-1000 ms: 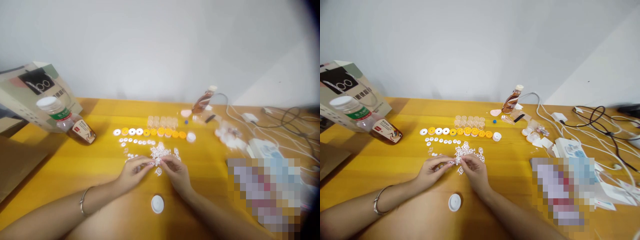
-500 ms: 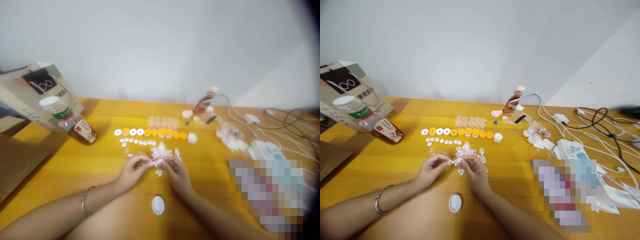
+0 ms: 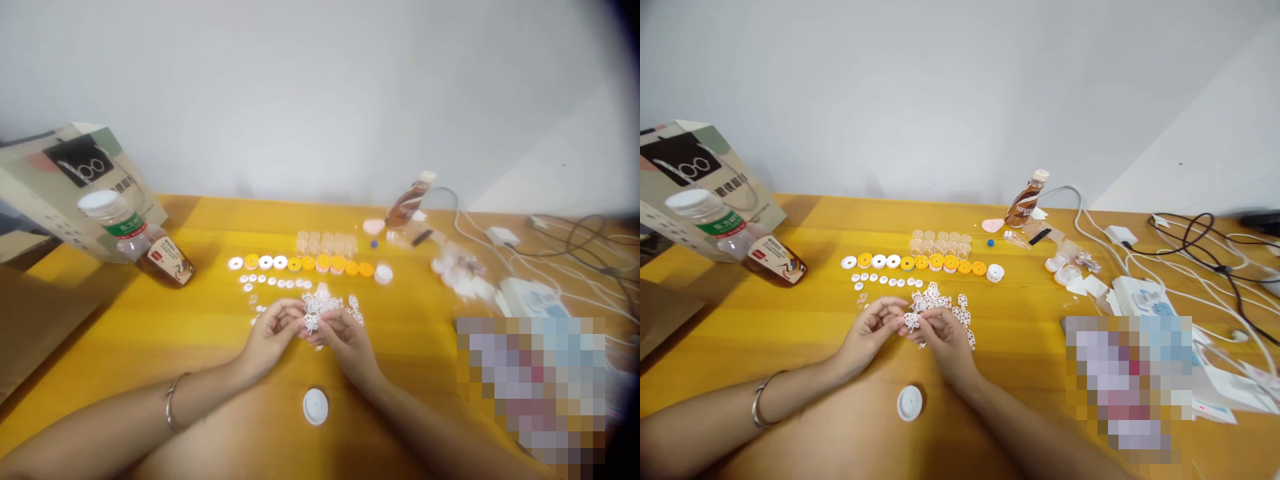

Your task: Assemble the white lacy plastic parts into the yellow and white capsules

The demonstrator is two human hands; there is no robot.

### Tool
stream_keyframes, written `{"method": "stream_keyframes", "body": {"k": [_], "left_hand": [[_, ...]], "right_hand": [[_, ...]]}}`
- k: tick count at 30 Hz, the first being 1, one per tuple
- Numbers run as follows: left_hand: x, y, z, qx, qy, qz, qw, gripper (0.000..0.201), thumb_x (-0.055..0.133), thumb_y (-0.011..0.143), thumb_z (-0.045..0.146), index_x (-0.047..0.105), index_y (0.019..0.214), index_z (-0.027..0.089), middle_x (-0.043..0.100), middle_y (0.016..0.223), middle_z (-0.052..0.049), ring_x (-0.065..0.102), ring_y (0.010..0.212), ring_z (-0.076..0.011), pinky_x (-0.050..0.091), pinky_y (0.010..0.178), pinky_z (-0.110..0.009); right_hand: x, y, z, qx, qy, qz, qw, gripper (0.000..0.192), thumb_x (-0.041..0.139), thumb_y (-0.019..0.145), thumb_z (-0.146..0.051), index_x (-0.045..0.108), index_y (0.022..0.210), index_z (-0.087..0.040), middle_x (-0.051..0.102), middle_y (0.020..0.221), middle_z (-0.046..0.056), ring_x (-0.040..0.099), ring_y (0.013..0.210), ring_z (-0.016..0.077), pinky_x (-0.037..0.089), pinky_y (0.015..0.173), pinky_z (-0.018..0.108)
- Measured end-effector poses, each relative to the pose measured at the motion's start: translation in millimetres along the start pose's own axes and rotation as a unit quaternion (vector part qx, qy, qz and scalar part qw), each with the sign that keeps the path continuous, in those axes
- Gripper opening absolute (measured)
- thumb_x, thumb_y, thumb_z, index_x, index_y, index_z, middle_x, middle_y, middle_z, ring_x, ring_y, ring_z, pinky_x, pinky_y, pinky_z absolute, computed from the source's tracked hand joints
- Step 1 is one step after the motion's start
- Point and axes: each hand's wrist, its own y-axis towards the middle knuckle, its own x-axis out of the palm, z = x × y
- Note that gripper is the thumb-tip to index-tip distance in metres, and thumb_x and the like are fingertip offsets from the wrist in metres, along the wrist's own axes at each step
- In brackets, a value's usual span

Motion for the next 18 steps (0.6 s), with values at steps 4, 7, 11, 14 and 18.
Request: {"method": "stream_keyframes", "body": {"k": [4,7,11,14,18], "left_hand": [[-2.1,0.4,-0.3,0.031,0.118,-0.012,0.992,0.024,0.053,0.083,0.030,0.060,0.103,0.018,0.055,0.081,-0.003,0.055,0.070,-0.0116,0.045,0.070,-0.025],[-3.7,0.4,0.1,0.041,0.174,-0.009,0.984,0.022,0.052,0.083,0.031,0.064,0.098,0.018,0.056,0.085,-0.005,0.054,0.070,-0.0119,0.045,0.069,-0.025],[-3.6,0.2,0.1,0.042,0.181,0.002,0.983,0.023,0.053,0.083,0.032,0.063,0.098,0.018,0.058,0.089,-0.006,0.054,0.069,-0.0120,0.045,0.066,-0.024],[-3.3,-0.3,-0.6,0.053,0.190,0.004,0.980,0.023,0.053,0.083,0.032,0.063,0.098,0.018,0.059,0.087,-0.005,0.055,0.069,-0.0120,0.045,0.065,-0.023],[-3.4,-1.0,-1.2,0.073,0.217,0.010,0.973,0.021,0.053,0.083,0.030,0.063,0.098,0.018,0.058,0.082,-0.004,0.054,0.069,-0.0118,0.044,0.065,-0.023]], "right_hand": [[0.4,2.0,0.9,-0.002,0.007,-0.022,1.000,0.021,0.067,0.072,-0.034,0.052,0.078,-0.020,0.068,0.062,-0.002,0.066,0.057,0.0134,0.053,0.060,0.027],[0.1,3.2,1.3,-0.008,0.004,-0.032,0.999,0.019,0.067,0.072,-0.032,0.053,0.078,-0.020,0.069,0.064,-0.002,0.065,0.058,0.0129,0.052,0.060,0.027],[-0.3,3.7,1.6,-0.009,-0.014,-0.038,0.999,0.019,0.067,0.071,-0.032,0.055,0.080,-0.020,0.070,0.067,0.000,0.066,0.061,0.0140,0.052,0.064,0.029],[-0.6,3.7,1.7,-0.005,-0.021,-0.038,0.999,0.021,0.069,0.069,-0.031,0.057,0.081,-0.020,0.069,0.068,0.000,0.066,0.065,0.0152,0.052,0.065,0.030],[-1.6,3.9,2.1,0.006,-0.021,-0.038,0.999,0.022,0.071,0.066,-0.031,0.059,0.082,-0.020,0.068,0.065,-0.001,0.065,0.061,0.0142,0.052,0.065,0.029]]}}
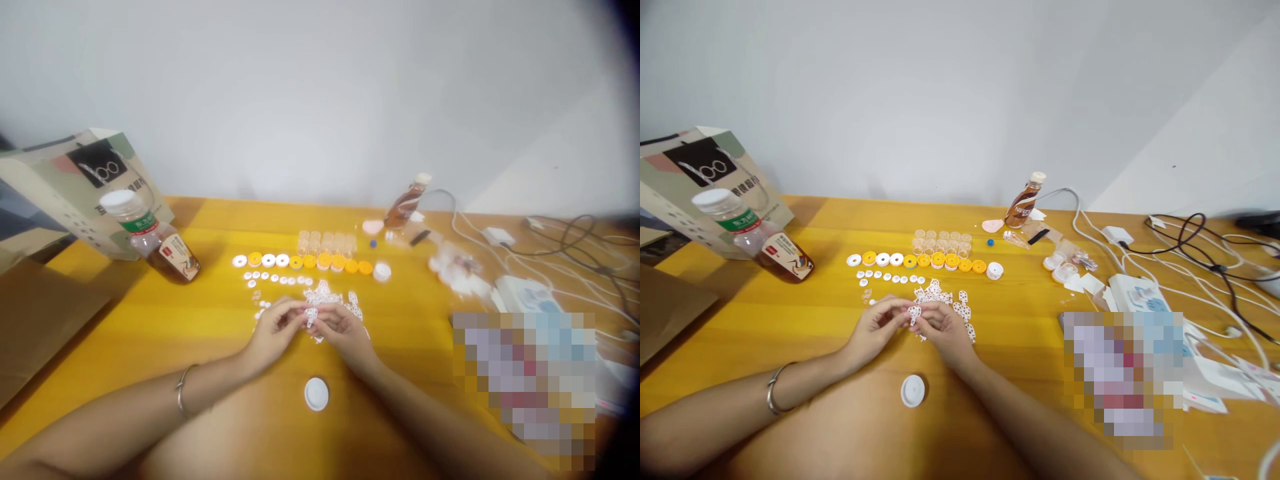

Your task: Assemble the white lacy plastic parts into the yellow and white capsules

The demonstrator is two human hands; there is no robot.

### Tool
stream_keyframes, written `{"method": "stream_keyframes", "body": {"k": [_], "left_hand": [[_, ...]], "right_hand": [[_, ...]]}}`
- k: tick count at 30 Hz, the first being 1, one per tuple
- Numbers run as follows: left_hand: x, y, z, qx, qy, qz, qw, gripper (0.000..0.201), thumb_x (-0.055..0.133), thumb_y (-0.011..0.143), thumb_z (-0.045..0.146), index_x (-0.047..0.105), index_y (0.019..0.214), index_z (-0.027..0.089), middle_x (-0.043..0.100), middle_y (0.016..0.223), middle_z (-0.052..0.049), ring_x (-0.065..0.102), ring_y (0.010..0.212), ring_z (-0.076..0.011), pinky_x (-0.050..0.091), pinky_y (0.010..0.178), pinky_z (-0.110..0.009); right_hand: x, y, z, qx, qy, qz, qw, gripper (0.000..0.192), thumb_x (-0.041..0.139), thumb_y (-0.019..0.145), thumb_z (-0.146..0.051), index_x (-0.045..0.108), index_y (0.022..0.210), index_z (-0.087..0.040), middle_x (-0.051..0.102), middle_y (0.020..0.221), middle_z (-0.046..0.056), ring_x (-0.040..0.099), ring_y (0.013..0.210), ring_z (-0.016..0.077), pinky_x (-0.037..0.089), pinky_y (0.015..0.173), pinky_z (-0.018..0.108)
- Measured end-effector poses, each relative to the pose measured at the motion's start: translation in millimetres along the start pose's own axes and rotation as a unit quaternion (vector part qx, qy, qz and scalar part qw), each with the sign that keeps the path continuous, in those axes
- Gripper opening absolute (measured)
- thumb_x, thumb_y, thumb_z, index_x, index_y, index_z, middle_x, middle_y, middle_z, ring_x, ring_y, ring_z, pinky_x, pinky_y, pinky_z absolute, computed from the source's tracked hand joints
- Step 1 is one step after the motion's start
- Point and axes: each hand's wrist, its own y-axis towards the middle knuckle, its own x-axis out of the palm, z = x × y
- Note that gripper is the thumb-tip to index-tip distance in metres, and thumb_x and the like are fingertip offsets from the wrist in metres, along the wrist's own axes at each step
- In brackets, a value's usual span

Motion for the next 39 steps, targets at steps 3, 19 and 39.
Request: {"method": "stream_keyframes", "body": {"k": [3,19,39], "left_hand": [[-0.2,0.3,0.2,0.024,0.019,0.006,1.000,0.019,0.054,0.082,0.027,0.064,0.096,0.019,0.057,0.083,-0.004,0.054,0.072,-0.0124,0.044,0.065,-0.023],[1.8,-1.0,2.8,0.013,-0.014,0.001,1.000,0.020,0.055,0.082,0.028,0.060,0.097,0.016,0.058,0.084,-0.004,0.055,0.067,-0.0106,0.043,0.062,-0.022],[-0.4,4.6,2.7,-0.046,-0.066,-0.049,0.996,0.022,0.056,0.081,0.031,0.060,0.095,0.014,0.058,0.076,-0.003,0.054,0.067,-0.0111,0.044,0.065,-0.023]], "right_hand": [[-0.5,0.0,0.5,0.003,-0.007,-0.004,1.000,0.022,0.071,0.066,-0.032,0.061,0.082,-0.020,0.067,0.064,-0.001,0.065,0.061,0.0142,0.051,0.065,0.029],[-0.2,-0.6,1.4,-0.016,-0.024,-0.004,1.000,0.021,0.071,0.066,-0.034,0.063,0.080,-0.019,0.066,0.063,-0.001,0.063,0.062,0.0137,0.052,0.067,0.030],[3.5,-4.1,6.1,-0.077,-0.043,-0.007,0.996,0.028,0.065,0.074,-0.029,0.040,0.087,-0.025,0.057,0.059,-0.007,0.056,0.059,0.0115,0.044,0.058,0.025]]}}
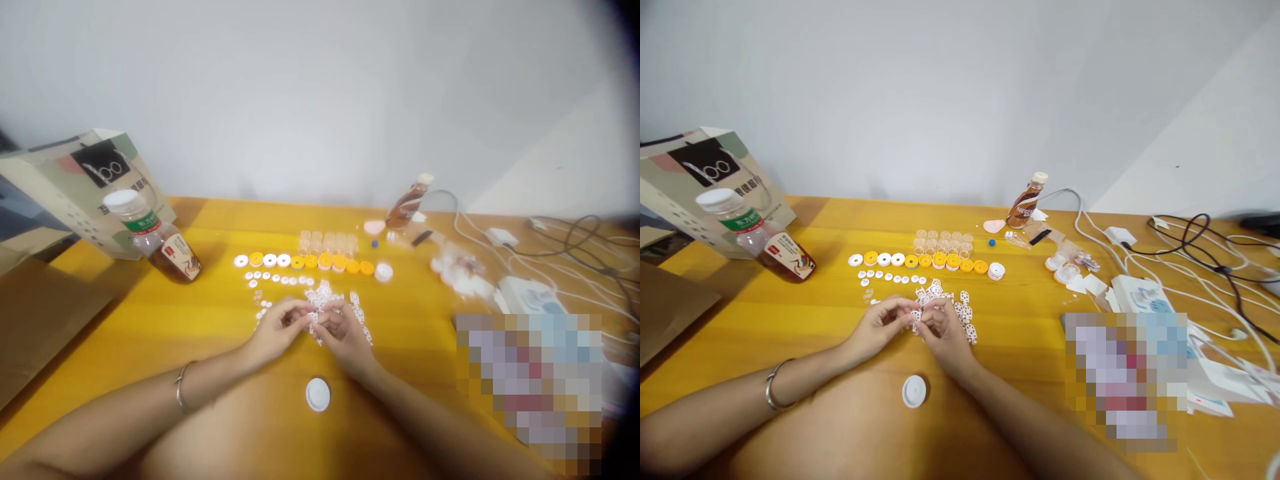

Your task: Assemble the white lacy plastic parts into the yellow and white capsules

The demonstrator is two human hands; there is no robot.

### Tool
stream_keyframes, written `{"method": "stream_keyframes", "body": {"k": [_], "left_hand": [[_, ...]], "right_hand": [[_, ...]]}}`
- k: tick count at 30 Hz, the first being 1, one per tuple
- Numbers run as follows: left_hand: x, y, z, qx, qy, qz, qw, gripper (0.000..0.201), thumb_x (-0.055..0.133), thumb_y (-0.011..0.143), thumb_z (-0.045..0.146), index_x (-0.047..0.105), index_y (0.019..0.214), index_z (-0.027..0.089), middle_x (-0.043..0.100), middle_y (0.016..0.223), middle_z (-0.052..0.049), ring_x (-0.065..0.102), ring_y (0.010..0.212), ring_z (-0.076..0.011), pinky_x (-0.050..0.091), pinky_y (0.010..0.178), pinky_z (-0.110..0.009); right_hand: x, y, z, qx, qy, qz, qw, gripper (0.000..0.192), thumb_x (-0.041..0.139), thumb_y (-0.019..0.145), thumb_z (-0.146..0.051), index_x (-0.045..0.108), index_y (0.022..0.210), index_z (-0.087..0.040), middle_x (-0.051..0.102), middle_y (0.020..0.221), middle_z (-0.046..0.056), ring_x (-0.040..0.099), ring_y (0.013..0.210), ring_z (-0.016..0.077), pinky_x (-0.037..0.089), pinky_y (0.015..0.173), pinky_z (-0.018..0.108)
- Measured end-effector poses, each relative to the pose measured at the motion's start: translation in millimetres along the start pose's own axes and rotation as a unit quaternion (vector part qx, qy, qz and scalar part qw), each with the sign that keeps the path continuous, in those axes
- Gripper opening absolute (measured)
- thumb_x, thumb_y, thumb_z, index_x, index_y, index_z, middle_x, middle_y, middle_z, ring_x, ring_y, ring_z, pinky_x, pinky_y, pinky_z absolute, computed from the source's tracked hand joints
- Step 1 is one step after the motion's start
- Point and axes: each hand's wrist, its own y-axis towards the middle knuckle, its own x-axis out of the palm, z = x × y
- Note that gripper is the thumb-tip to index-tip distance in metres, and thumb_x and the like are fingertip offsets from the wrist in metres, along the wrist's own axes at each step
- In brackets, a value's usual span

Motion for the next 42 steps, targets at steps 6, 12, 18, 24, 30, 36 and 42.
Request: {"method": "stream_keyframes", "body": {"k": [6,12,18,24,30,36,42], "left_hand": [[-7.1,3.7,4.8,-0.023,-0.006,-0.054,0.998,0.022,0.055,0.081,0.033,0.059,0.093,0.015,0.062,0.078,-0.004,0.057,0.071,-0.0141,0.044,0.069,-0.026],[-5.3,2.6,5.4,-0.013,0.012,-0.044,0.999,0.019,0.055,0.080,0.032,0.058,0.087,0.014,0.060,0.074,-0.003,0.054,0.067,-0.0124,0.042,0.064,-0.023],[-7.5,3.7,8.5,-0.011,-0.027,-0.068,0.997,0.017,0.052,0.082,0.031,0.055,0.086,0.014,0.059,0.074,-0.002,0.054,0.069,-0.0128,0.043,0.067,-0.025],[-17.5,7.9,14.6,-0.025,-0.077,-0.095,0.992,0.019,0.054,0.081,0.033,0.053,0.089,0.016,0.057,0.074,-0.001,0.053,0.066,-0.0112,0.041,0.057,-0.020],[-14.4,7.5,18.1,0.017,-0.089,-0.133,0.987,0.016,0.052,0.083,0.029,0.056,0.091,0.016,0.060,0.080,-0.003,0.057,0.072,-0.0129,0.044,0.065,-0.024],[-22.8,10.8,13.9,0.070,0.103,-0.026,0.992,0.019,0.049,0.084,0.028,0.059,0.098,0.019,0.058,0.089,-0.005,0.054,0.075,-0.0138,0.044,0.064,-0.024],[-28.9,12.7,3.3,0.180,0.277,-0.074,0.941,0.020,0.052,0.083,0.026,0.059,0.101,0.020,0.058,0.096,-0.006,0.052,0.091,-0.0179,0.041,0.081,-0.032]], "right_hand": [[-0.5,-1.6,-2.7,-0.010,-0.027,-0.010,1.000,0.023,0.059,0.078,-0.029,0.039,0.087,-0.024,0.057,0.063,-0.004,0.056,0.062,0.0128,0.045,0.060,0.027],[1.8,-3.5,-4.2,-0.029,-0.041,-0.007,0.999,0.021,0.060,0.077,-0.029,0.040,0.084,-0.025,0.053,0.064,-0.004,0.054,0.061,0.0127,0.045,0.061,0.028],[1.3,-2.6,-7.8,-0.014,-0.009,-0.014,1.000,0.024,0.063,0.075,-0.030,0.040,0.082,-0.025,0.053,0.063,-0.005,0.054,0.059,0.0121,0.044,0.060,0.028],[-3.2,-0.5,-11.2,0.048,0.056,-0.027,0.997,0.021,0.062,0.076,-0.035,0.046,0.084,-0.024,0.058,0.065,-0.004,0.056,0.059,0.0127,0.044,0.061,0.028],[-2.8,1.7,-9.9,0.098,0.154,-0.058,0.982,0.030,0.072,0.066,-0.033,0.051,0.085,-0.025,0.059,0.069,-0.004,0.053,0.055,0.0104,0.041,0.055,0.024],[-6.4,4.6,-10.5,0.059,0.149,0.034,0.987,0.028,0.072,0.066,-0.030,0.060,0.091,-0.026,0.054,0.070,-0.004,0.051,0.058,0.0090,0.044,0.058,0.023],[-10.0,7.8,-1.5,0.050,0.155,0.094,0.982,0.021,0.075,0.063,-0.031,0.066,0.081,-0.024,0.058,0.067,-0.004,0.054,0.061,0.0093,0.046,0.066,0.025]]}}
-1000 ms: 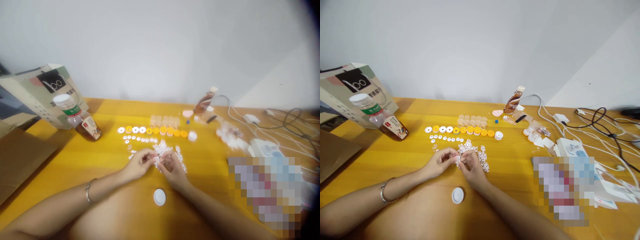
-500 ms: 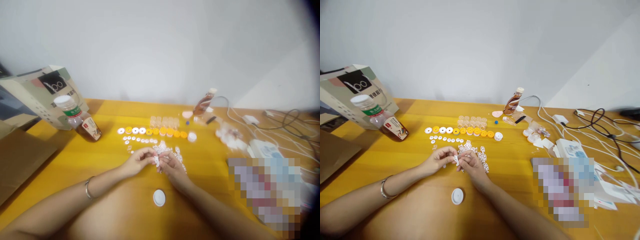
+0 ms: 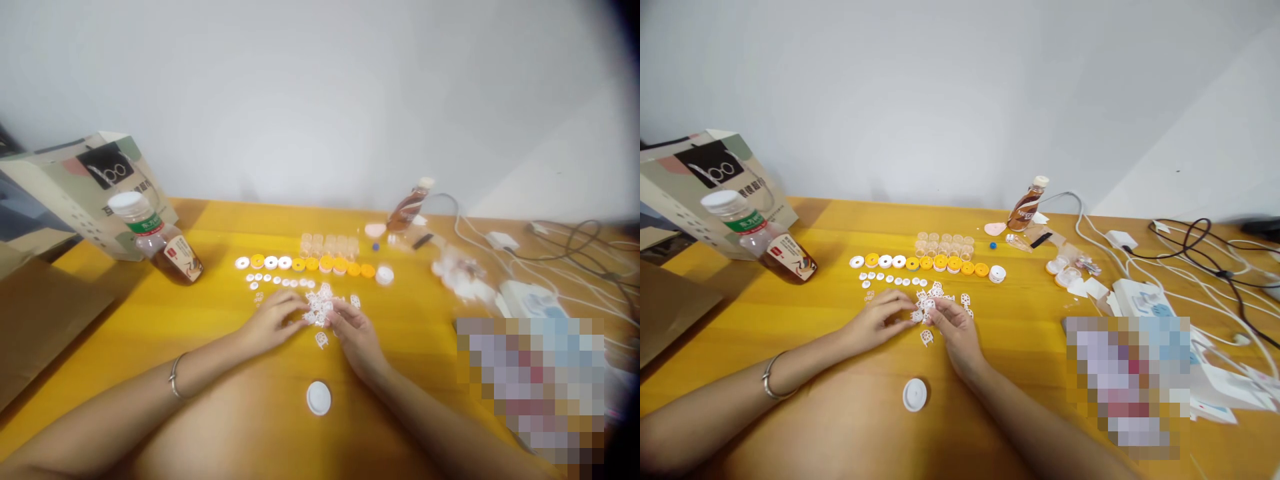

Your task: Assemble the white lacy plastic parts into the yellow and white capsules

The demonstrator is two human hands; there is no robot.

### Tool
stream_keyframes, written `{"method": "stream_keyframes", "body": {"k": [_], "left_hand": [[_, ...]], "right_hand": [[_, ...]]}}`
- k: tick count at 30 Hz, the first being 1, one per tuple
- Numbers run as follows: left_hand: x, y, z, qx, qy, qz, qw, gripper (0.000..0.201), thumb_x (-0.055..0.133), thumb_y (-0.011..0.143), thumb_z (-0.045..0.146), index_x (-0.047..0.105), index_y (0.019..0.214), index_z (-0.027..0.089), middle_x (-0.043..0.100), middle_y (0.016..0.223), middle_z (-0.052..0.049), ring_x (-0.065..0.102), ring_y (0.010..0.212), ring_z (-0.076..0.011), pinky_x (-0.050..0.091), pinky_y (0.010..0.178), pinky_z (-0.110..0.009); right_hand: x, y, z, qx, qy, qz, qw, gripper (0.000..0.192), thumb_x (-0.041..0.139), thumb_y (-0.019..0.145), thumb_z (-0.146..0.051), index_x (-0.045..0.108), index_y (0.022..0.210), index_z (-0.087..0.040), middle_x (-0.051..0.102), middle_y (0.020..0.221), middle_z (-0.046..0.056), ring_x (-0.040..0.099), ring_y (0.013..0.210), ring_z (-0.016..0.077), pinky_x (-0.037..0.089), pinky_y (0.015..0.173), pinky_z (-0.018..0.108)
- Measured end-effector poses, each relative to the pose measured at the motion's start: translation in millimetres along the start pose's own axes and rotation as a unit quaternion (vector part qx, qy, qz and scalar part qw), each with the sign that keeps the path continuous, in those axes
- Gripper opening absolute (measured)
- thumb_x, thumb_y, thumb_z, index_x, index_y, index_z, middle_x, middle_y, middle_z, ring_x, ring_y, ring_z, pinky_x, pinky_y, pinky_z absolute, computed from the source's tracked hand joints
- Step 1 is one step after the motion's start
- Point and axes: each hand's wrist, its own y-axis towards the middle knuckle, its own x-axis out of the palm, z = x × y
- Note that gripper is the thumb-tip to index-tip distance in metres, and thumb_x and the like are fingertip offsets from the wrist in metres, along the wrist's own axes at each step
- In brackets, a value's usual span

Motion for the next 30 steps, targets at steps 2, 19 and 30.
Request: {"method": "stream_keyframes", "body": {"k": [2,19,30], "left_hand": [[3.8,-0.8,-0.4,0.017,0.046,-0.013,0.999,0.021,0.052,0.083,0.028,0.060,0.101,0.020,0.059,0.097,-0.007,0.052,0.091,-0.0189,0.040,0.081,-0.032],[14.3,-2.0,5.4,-0.037,-0.040,0.028,0.998,0.007,0.053,0.078,0.015,0.059,0.080,0.017,0.059,0.082,-0.002,0.053,0.076,-0.0130,0.041,0.066,-0.023],[12.0,1.5,0.5,-0.262,-0.377,0.094,0.884,0.028,0.065,0.071,0.040,0.056,0.082,0.016,0.059,0.064,0.002,0.048,0.044,-0.0049,0.035,0.042,-0.016]], "right_hand": [[0.6,-0.3,1.5,0.008,0.008,0.010,1.000,0.022,0.077,0.061,-0.030,0.067,0.080,-0.025,0.059,0.069,-0.003,0.055,0.062,0.0096,0.047,0.068,0.026],[7.7,-6.2,-1.4,0.005,0.002,0.016,1.000,0.026,0.077,0.059,-0.030,0.067,0.082,-0.023,0.061,0.072,-0.003,0.060,0.063,0.0109,0.050,0.070,0.028],[11.4,-11.9,-1.1,0.002,-0.056,0.014,0.998,0.033,0.074,0.063,-0.024,0.063,0.093,-0.024,0.056,0.079,-0.002,0.059,0.072,0.0118,0.050,0.073,0.029]]}}
